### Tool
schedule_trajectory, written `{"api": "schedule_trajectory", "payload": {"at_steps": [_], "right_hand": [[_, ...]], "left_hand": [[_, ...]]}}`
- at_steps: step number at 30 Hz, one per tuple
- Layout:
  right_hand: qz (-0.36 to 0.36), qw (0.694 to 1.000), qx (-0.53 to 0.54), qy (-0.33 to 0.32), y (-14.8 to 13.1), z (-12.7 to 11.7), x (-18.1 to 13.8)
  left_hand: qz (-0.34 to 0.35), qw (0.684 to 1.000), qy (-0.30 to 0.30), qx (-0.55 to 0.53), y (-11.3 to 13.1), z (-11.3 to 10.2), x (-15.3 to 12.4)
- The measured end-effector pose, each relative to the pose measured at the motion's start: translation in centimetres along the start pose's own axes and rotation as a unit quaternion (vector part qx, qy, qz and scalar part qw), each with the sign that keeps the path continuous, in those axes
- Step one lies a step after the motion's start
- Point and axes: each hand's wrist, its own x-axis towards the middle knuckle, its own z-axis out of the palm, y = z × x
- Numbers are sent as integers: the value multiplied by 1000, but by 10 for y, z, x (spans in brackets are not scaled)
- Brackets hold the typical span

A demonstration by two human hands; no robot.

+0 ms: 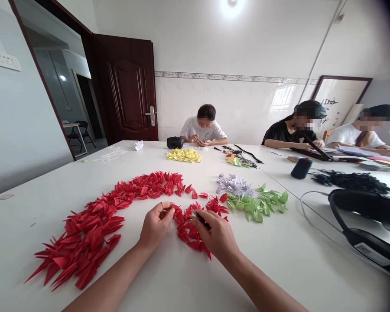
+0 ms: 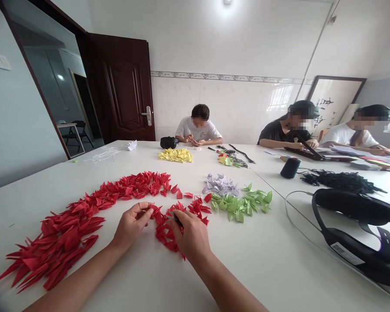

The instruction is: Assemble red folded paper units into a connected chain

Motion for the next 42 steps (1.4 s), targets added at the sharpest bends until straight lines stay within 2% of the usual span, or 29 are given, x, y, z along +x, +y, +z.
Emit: {"api": "schedule_trajectory", "payload": {"at_steps": [9, 17, 30, 37, 42], "right_hand": [[23, 1000, 7, -11, 2, -3, 2], [48, 999, 14, -6, 9, -2, 6], [42, 999, 22, -5, 9, 1, 5], [46, 999, 27, -10, 8, 4, 4], [51, 998, 33, -17, 6, 5, 3]], "left_hand": [[22, 992, -83, 94, 3, 1, -3], [49, 985, -132, 105, 6, 3, -7], [92, 967, -195, 138, 5, 2, -6], [67, 964, -221, 133, 6, 2, -4], [38, 968, -232, 88, 9, 2, -6]]}}
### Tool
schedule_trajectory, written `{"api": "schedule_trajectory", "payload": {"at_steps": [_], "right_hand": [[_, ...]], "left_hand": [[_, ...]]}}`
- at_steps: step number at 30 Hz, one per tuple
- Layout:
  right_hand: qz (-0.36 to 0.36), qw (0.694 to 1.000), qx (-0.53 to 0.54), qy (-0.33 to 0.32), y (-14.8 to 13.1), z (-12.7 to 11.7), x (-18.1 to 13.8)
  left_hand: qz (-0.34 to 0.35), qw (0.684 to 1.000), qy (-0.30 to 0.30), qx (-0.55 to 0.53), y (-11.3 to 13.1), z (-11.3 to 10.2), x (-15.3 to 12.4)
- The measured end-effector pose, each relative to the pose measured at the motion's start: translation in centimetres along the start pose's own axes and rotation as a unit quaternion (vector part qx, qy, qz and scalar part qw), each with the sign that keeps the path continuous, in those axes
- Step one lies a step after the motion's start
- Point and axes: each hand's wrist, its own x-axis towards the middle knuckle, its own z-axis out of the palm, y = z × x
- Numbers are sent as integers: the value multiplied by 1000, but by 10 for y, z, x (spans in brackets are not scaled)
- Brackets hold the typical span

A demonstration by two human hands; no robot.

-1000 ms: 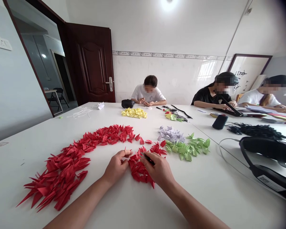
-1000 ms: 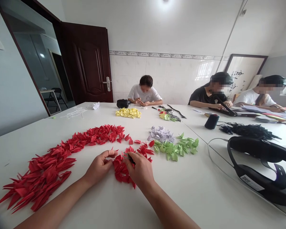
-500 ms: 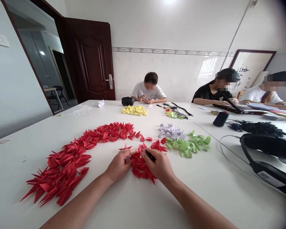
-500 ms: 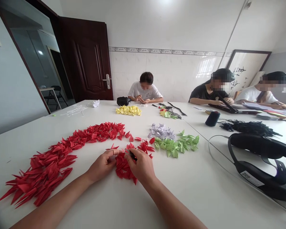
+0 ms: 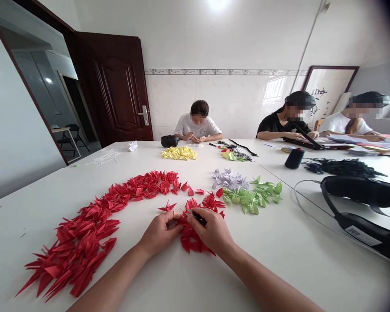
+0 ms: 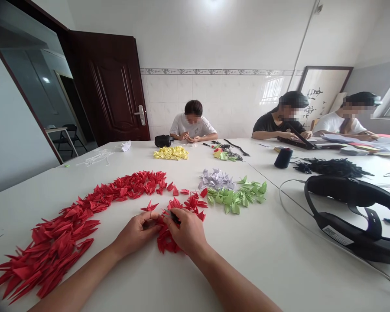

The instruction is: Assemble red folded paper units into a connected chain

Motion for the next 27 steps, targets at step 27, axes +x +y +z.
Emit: {"api": "schedule_trajectory", "payload": {"at_steps": [27], "right_hand": [[0, 1000, 5, -5, 0, -1, 0]], "left_hand": [[-24, 998, 53, -27, -5, 1, 2]]}}
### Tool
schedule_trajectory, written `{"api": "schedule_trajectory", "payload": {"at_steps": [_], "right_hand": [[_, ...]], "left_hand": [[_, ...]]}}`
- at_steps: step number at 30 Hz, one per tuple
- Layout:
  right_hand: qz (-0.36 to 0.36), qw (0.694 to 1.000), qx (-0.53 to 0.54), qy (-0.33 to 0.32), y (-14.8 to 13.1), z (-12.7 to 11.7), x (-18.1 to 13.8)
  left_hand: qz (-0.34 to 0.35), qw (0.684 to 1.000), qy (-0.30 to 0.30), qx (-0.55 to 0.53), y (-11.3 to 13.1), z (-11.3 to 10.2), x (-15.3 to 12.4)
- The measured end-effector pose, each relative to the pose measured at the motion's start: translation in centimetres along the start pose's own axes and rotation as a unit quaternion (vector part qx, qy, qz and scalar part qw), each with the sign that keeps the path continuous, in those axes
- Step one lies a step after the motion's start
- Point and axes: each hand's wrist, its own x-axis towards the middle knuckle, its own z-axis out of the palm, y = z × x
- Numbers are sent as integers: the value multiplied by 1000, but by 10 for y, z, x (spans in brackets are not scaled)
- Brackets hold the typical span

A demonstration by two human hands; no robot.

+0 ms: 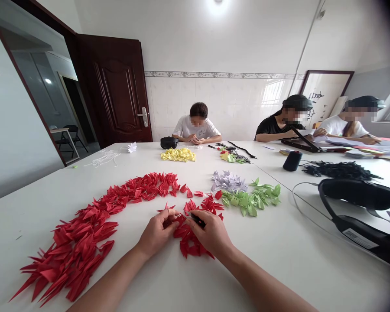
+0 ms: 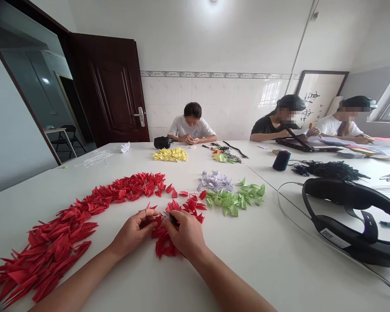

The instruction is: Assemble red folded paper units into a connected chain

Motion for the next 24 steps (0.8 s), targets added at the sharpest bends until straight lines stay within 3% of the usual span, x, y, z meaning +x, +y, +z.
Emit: {"api": "schedule_trajectory", "payload": {"at_steps": [10, 24], "right_hand": [[2, 1000, -2, -6, -2, -1, 0], [2, 1000, 1, -3, -2, 0, 0]], "left_hand": [[-2, 1000, -11, 1, 8, 0, -2], [-9, 1000, -23, 6, 2, -1, -1]]}}
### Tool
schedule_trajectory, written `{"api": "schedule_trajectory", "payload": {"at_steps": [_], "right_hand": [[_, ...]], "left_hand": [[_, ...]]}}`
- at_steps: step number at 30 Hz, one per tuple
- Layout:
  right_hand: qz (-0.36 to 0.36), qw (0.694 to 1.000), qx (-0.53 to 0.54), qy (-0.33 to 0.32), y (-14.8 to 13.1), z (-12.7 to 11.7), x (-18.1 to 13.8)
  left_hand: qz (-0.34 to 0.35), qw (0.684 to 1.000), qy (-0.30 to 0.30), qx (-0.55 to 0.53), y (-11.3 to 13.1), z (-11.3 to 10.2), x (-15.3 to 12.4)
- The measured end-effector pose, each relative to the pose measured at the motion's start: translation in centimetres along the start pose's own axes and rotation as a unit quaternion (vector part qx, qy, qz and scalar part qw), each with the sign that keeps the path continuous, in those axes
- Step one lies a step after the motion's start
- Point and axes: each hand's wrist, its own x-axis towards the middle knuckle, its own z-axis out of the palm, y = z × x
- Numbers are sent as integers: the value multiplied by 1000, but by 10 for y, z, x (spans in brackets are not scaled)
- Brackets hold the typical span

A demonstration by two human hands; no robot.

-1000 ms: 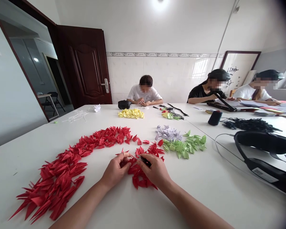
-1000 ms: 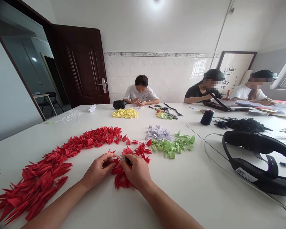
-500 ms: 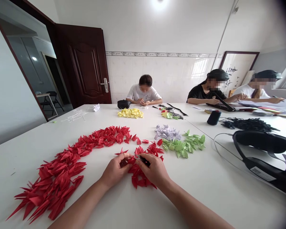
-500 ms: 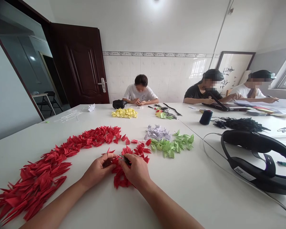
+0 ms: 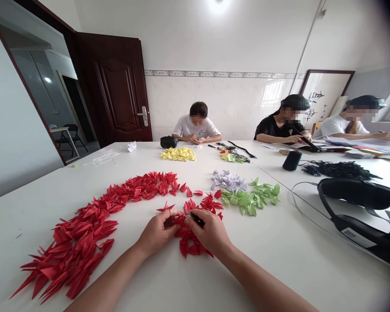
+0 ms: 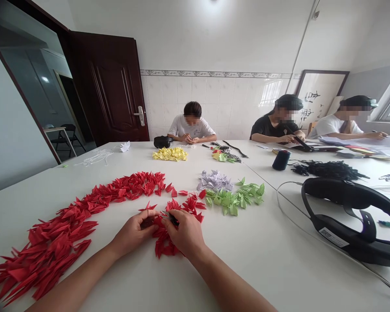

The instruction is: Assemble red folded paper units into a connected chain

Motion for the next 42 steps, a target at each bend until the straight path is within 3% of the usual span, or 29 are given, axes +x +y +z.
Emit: {"api": "schedule_trajectory", "payload": {"at_steps": [19, 42], "right_hand": [[2, 1000, -2, -7, 0, -1, -1], [-8, 1000, 4, -3, 2, 3, -1]], "left_hand": [[3, 1000, -23, -15, -1, 0, 0], [1, 1000, -5, 0, -3, 0, 1]]}}
